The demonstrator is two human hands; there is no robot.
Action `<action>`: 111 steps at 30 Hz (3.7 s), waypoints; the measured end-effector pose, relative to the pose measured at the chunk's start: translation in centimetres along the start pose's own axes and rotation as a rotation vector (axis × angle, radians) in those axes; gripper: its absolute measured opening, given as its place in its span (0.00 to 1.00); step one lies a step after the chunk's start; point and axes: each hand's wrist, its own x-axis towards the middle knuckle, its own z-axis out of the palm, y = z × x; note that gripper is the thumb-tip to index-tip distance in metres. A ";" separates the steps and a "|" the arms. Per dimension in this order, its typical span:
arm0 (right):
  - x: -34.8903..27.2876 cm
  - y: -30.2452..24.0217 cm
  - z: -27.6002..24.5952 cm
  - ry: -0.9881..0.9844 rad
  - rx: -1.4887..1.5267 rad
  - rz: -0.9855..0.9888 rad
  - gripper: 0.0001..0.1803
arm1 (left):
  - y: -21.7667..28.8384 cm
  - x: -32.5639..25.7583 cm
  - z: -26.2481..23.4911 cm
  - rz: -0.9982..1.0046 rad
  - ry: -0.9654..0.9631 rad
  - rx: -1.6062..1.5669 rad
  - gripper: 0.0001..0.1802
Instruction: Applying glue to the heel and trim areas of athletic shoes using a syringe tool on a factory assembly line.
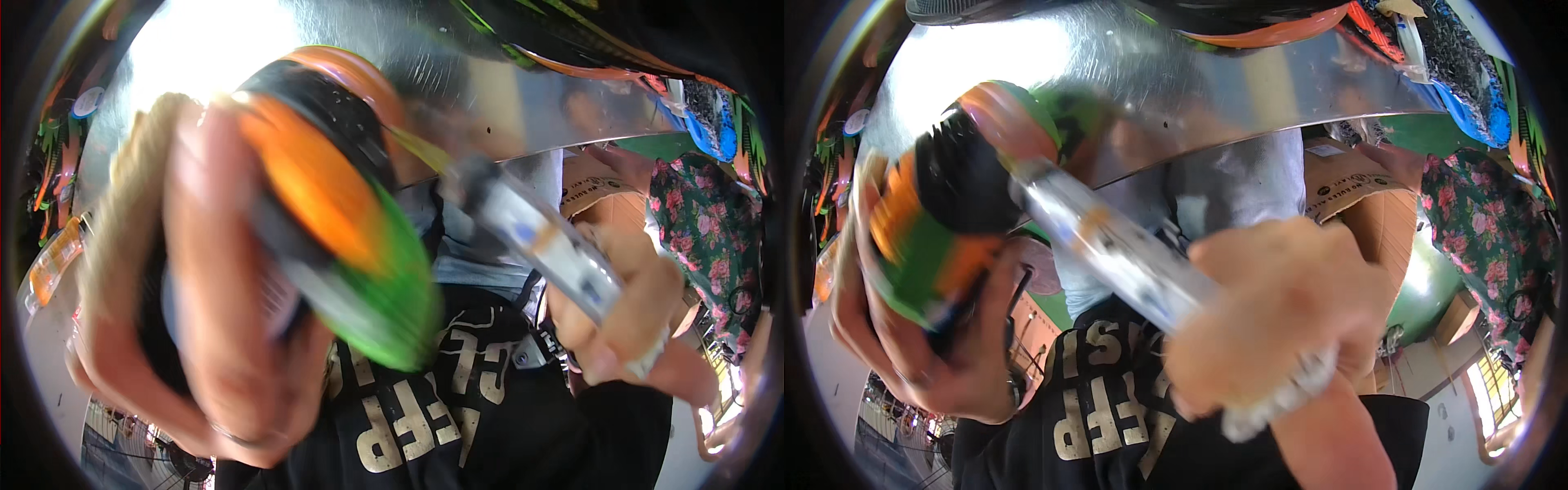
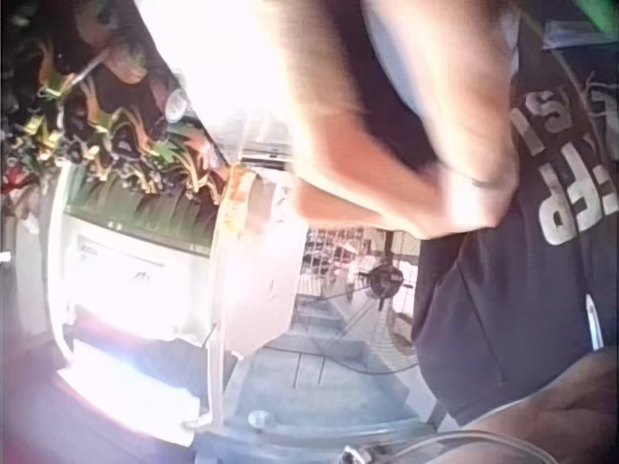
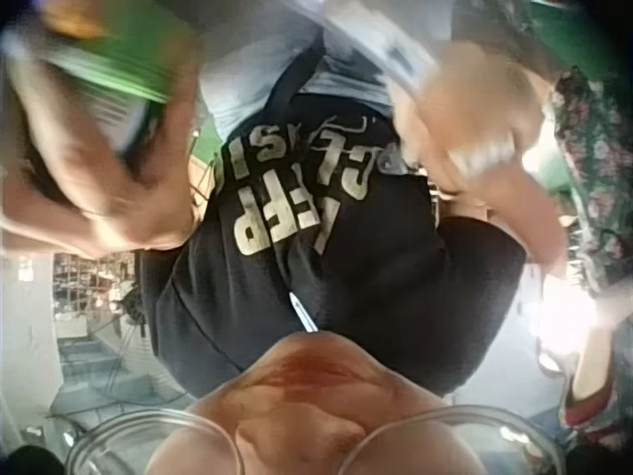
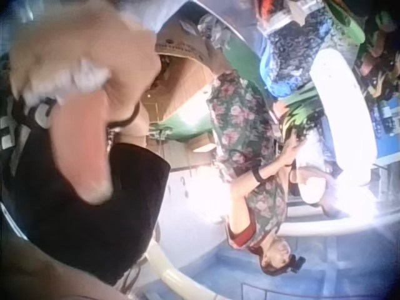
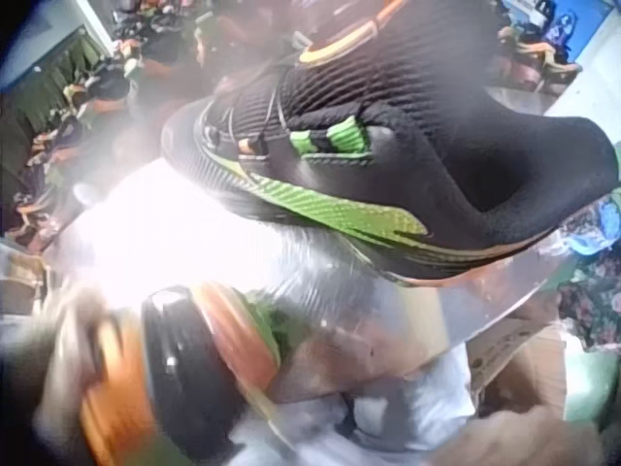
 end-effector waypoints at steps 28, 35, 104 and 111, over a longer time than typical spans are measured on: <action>5.9 6.9 4.6 0.041 -0.520 -0.257 0.39 | -9.3 1.7 6.4 -0.291 -0.132 -0.523 0.19; 5.8 5.8 4.0 0.014 -0.472 -0.230 0.39 | -9.9 0.9 5.8 -0.502 -0.213 -0.872 0.19; -0.9 -0.7 13.2 0.294 -0.807 0.135 0.13 | -4.1 1.9 2.1 -0.955 -0.020 -0.308 0.39; -2.3 -0.8 7.3 0.913 -1.095 -0.635 0.28 | -5.0 -0.5 2.4 -0.991 0.031 -0.632 0.50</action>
